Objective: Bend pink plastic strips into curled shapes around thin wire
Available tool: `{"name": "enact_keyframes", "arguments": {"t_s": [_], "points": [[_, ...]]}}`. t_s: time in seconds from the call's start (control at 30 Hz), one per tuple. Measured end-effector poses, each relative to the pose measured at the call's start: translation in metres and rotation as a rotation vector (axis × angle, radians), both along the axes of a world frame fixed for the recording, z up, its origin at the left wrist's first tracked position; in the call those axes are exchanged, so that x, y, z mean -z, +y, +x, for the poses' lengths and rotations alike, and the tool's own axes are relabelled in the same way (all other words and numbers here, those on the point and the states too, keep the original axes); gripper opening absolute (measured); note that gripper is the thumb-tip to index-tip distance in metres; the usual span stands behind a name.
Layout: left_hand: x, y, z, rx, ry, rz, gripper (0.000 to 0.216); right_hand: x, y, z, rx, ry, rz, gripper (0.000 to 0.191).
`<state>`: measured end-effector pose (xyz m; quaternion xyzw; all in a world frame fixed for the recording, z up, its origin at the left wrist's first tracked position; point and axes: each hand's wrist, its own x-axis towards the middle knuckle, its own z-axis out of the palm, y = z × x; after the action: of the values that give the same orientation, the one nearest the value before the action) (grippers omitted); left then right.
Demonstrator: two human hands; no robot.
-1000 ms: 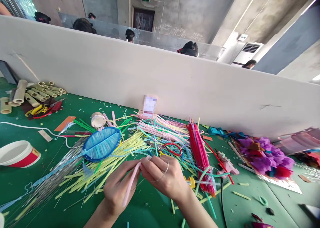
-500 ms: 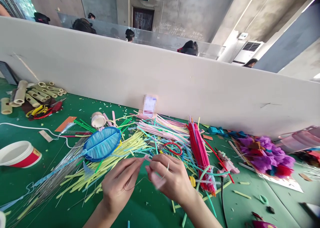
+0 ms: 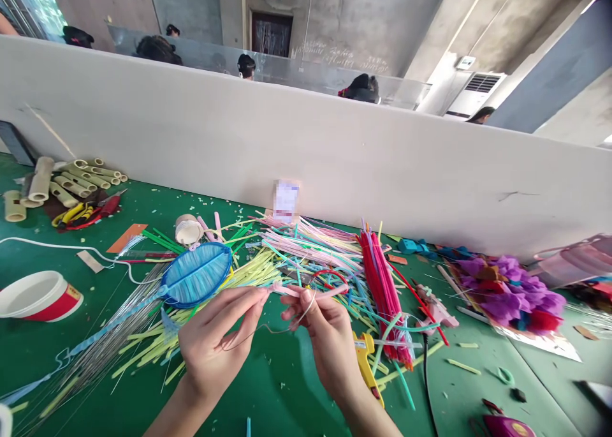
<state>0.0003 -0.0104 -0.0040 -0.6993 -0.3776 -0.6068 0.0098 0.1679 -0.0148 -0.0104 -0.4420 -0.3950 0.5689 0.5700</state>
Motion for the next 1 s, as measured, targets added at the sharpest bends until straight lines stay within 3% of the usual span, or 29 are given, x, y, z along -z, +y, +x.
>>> {"name": "enact_keyframes", "arguments": {"t_s": [0.1, 0.23, 0.33, 0.43, 0.53, 0.63, 0.7, 0.77, 0.83, 0.93, 1.0], "points": [[-0.004, -0.003, 0.0, 0.011, -0.001, -0.022, 0.028, -0.012, 0.008, -0.002, -0.062, 0.038, -0.085, 0.037], [-0.002, -0.005, 0.001, 0.059, 0.062, 0.02, 0.033, -0.021, 0.009, -0.002, -0.194, -0.252, -0.077, 0.037], [0.002, -0.007, 0.004, 0.061, 0.138, 0.07, 0.035, -0.021, 0.005, -0.002, -0.272, -0.585, 0.041, 0.028], [0.006, -0.009, 0.005, 0.075, 0.156, 0.035, 0.036, -0.018, 0.003, -0.002, -0.159, -0.744, 0.201, 0.03], [0.008, -0.009, 0.002, 0.094, 0.079, -0.064, 0.032, -0.018, 0.003, 0.006, -0.059, -0.641, 0.167, 0.039], [0.008, -0.005, -0.008, 0.09, -0.024, -0.162, 0.024, -0.021, 0.005, 0.029, -0.187, -0.549, -0.047, 0.048], [0.005, 0.001, -0.016, 0.129, -0.063, -0.265, 0.018, -0.026, 0.01, 0.05, -0.189, -0.617, -0.114, 0.052], [0.0, 0.009, -0.025, 0.199, -0.102, -0.464, 0.008, -0.033, 0.017, 0.067, -0.079, -0.619, -0.047, 0.054], [-0.006, 0.018, -0.031, 0.278, -0.139, -0.621, 0.005, -0.04, 0.022, 0.076, -0.087, -0.555, -0.009, 0.055], [-0.012, 0.029, -0.036, 0.303, -0.185, -0.682, 0.01, -0.047, 0.021, 0.074, -0.17, -0.476, -0.017, 0.056], [-0.013, 0.033, -0.036, 0.284, -0.203, -0.697, 0.012, -0.05, 0.014, 0.068, -0.15, -0.528, 0.07, 0.053]]}}
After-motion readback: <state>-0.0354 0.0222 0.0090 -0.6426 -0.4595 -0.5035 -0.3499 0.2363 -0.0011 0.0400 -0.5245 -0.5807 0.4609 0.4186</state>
